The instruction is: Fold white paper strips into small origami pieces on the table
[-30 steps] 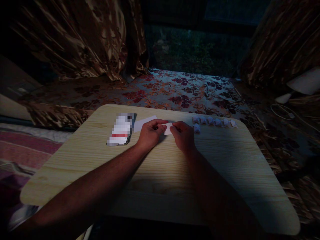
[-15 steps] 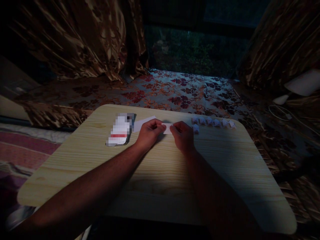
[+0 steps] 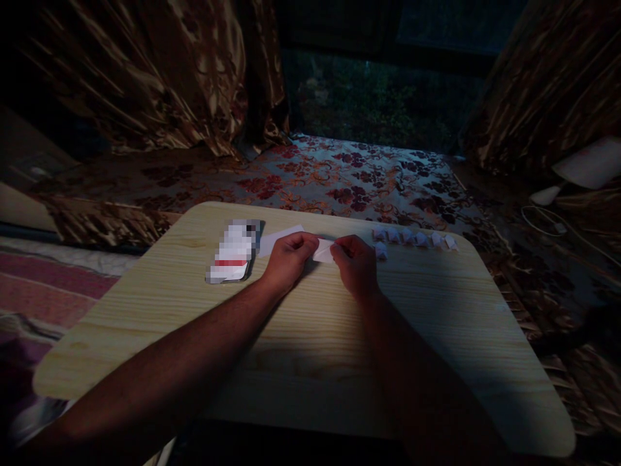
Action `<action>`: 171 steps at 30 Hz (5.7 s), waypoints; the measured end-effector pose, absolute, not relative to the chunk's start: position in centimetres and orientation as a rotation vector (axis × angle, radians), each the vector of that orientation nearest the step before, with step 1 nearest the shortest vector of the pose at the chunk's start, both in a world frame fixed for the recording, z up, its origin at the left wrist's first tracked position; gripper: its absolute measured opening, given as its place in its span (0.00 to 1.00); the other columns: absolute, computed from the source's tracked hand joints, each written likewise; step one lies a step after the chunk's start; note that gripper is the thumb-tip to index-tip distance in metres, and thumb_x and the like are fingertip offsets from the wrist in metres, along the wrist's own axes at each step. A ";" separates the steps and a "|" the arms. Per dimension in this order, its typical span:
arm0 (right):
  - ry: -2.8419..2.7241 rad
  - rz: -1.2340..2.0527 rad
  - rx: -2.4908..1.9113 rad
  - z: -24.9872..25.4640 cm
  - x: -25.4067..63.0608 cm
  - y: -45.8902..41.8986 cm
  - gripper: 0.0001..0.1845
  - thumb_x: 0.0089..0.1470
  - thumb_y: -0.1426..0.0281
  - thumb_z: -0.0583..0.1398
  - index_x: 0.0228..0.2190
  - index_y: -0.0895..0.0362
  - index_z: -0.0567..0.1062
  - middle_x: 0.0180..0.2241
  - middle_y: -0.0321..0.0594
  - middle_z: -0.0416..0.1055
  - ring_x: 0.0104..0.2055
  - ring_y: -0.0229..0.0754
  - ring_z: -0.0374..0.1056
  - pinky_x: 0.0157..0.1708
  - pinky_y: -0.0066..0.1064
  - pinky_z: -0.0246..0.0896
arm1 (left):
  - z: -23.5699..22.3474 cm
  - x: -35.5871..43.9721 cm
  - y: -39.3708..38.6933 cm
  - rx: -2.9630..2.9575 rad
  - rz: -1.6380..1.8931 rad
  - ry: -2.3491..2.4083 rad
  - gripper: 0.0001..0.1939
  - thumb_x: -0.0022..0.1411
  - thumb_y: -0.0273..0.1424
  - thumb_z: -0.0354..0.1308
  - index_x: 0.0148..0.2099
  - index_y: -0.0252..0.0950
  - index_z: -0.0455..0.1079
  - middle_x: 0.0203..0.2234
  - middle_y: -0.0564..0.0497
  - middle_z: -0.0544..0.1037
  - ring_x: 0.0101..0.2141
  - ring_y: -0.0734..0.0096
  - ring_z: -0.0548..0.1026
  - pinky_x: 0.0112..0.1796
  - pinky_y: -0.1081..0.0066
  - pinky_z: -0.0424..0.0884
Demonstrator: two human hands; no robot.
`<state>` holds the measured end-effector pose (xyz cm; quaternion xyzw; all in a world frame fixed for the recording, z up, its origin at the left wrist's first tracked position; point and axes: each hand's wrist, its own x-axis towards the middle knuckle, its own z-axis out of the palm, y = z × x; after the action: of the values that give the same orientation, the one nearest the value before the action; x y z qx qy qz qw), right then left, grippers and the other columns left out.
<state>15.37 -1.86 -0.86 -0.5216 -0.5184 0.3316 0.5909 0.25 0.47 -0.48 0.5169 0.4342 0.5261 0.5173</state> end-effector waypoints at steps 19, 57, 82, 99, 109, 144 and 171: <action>-1.161 0.866 -1.128 -1.2 15.1 -1.7 0.12 0.43 0.70 0.66 0.31 0.55 0.71 0.20 0.29 0.72 0.19 0.35 0.67 0.21 0.28 0.62 | -0.6 0.3 0.6 1.141 1.207 0.859 0.18 0.48 0.34 0.70 0.41 0.33 0.75 0.28 0.51 0.80 0.29 0.72 0.75 0.33 0.71 0.70; -1.243 0.616 -1.198 -1.6 15.0 -1.6 0.11 0.45 0.67 0.66 0.34 0.55 0.77 0.27 0.36 0.76 0.26 0.39 0.71 0.26 0.30 0.66 | -1.0 0.5 0.8 1.196 1.212 0.973 0.21 0.44 0.26 0.68 0.44 0.34 0.72 0.28 0.52 0.80 0.26 0.72 0.74 0.30 0.73 0.67; -1.310 0.642 -1.257 -1.3 15.2 -1.7 0.05 0.45 0.68 0.65 0.27 0.54 0.73 0.22 0.33 0.72 0.24 0.38 0.68 0.25 0.30 0.61 | -0.4 0.2 0.3 1.257 1.081 0.928 0.15 0.53 0.40 0.66 0.36 0.33 0.74 0.23 0.51 0.78 0.23 0.74 0.72 0.25 0.75 0.63; -1.417 0.609 -1.252 -1.0 15.0 -2.3 0.09 0.47 0.69 0.62 0.34 0.54 0.76 0.23 0.32 0.72 0.24 0.37 0.67 0.23 0.28 0.60 | 0.3 0.0 0.2 1.247 1.021 0.965 0.14 0.54 0.39 0.67 0.32 0.32 0.73 0.20 0.50 0.77 0.18 0.79 0.69 0.20 0.77 0.61; -1.416 0.512 -1.273 -1.6 15.5 -2.0 0.05 0.49 0.68 0.63 0.31 0.53 0.79 0.22 0.34 0.74 0.23 0.38 0.67 0.24 0.29 0.62 | 0.5 -0.1 0.0 1.224 0.999 0.882 0.10 0.48 0.29 0.69 0.33 0.31 0.74 0.22 0.49 0.79 0.23 0.75 0.75 0.25 0.76 0.68; -1.547 0.324 -1.231 -2.0 15.9 -1.9 0.03 0.52 0.71 0.62 0.28 0.53 0.77 0.26 0.35 0.76 0.28 0.39 0.71 0.30 0.31 0.67 | 0.9 -0.1 -0.1 1.239 0.939 0.939 0.12 0.57 0.36 0.62 0.31 0.30 0.73 0.17 0.49 0.76 0.17 0.78 0.70 0.20 0.78 0.62; -1.541 0.421 -1.262 -1.8 15.8 -2.2 0.07 0.51 0.71 0.63 0.33 0.54 0.80 0.26 0.37 0.77 0.27 0.40 0.72 0.27 0.30 0.66 | 0.9 -0.4 0.0 1.330 0.900 0.965 0.03 0.52 0.26 0.61 0.31 0.30 0.73 0.17 0.51 0.76 0.16 0.80 0.69 0.20 0.79 0.64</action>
<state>15.76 -2.15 -1.76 -0.5274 -0.6442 0.1762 0.5252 -0.37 -0.02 0.88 0.5721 0.4148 0.3869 0.5924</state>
